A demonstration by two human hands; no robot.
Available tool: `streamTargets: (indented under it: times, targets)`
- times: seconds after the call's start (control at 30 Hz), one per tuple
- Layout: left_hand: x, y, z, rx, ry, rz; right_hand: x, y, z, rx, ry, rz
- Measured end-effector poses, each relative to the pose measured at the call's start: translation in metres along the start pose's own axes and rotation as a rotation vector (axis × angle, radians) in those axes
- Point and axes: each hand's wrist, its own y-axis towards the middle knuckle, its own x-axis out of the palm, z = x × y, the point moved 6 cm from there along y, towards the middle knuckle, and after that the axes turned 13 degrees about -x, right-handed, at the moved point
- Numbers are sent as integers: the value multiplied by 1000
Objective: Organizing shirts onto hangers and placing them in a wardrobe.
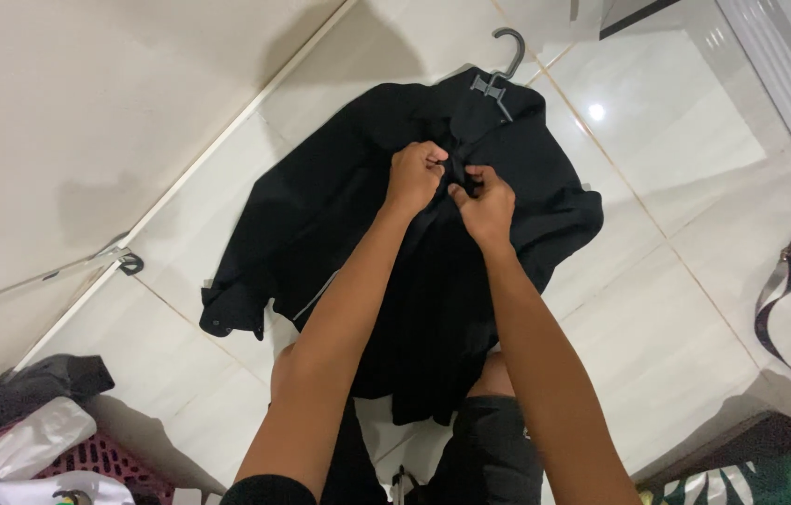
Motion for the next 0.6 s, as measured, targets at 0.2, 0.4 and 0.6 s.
streamTargets:
  times: [0.2, 0.4, 0.6]
  targets:
    - [-12, -10, 10, -46, 28, 10, 1, 4, 21, 41, 39, 36]
    - [3, -10, 28, -2, 16, -33, 2, 0, 41, 244, 705, 12]
    - [23, -6, 31, 69, -1, -78, -2, -4, 34, 282, 801, 20]
